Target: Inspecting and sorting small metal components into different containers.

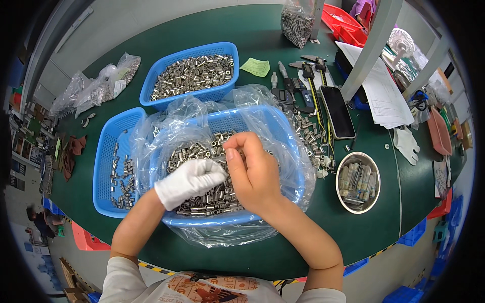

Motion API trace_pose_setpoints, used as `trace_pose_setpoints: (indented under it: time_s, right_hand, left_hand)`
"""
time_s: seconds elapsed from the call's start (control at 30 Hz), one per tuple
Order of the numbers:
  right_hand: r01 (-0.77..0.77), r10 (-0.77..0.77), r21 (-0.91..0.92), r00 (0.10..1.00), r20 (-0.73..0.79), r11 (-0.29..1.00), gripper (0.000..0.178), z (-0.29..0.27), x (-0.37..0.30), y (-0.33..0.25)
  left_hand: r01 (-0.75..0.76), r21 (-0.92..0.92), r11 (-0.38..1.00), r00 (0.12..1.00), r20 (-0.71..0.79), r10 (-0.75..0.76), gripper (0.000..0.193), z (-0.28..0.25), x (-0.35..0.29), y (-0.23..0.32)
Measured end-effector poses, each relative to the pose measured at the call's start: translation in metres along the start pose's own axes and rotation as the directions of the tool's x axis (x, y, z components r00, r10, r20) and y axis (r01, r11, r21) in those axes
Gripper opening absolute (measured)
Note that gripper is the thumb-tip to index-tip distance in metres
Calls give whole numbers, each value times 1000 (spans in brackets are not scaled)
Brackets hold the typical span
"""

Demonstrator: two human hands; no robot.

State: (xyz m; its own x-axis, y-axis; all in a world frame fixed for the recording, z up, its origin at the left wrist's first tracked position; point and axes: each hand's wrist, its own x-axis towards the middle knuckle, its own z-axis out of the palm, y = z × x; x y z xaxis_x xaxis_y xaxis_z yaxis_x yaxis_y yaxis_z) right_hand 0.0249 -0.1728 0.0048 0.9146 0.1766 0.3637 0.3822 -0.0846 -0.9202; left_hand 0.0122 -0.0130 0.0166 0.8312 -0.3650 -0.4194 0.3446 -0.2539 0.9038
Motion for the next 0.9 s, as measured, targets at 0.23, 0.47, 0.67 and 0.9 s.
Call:
trace_pose_setpoints:
  time_s: [0.23,0.47,0.67,0.9]
  right_hand:
    - [-28,24,85,998,55,996,10,1,0,-3]
    - [84,-85,13,994,75,996,9,0,0,0]
    - [136,-125,-126,988,93,983,9,2,-1,-6]
    - [38,-8,-164,983,182,986,11,-2,2,-6]
  left_hand:
    - [-8,-645,764,988,115,107,18,-15,-7,-6]
    - [-84,-589,804,995,-3,102,17,-16,-8,-8]
    - [-107,-577,809,993,-30,110,19,-16,-6,-11]
    - [-88,-598,797,996,-65,61,20,-17,-7,-11]
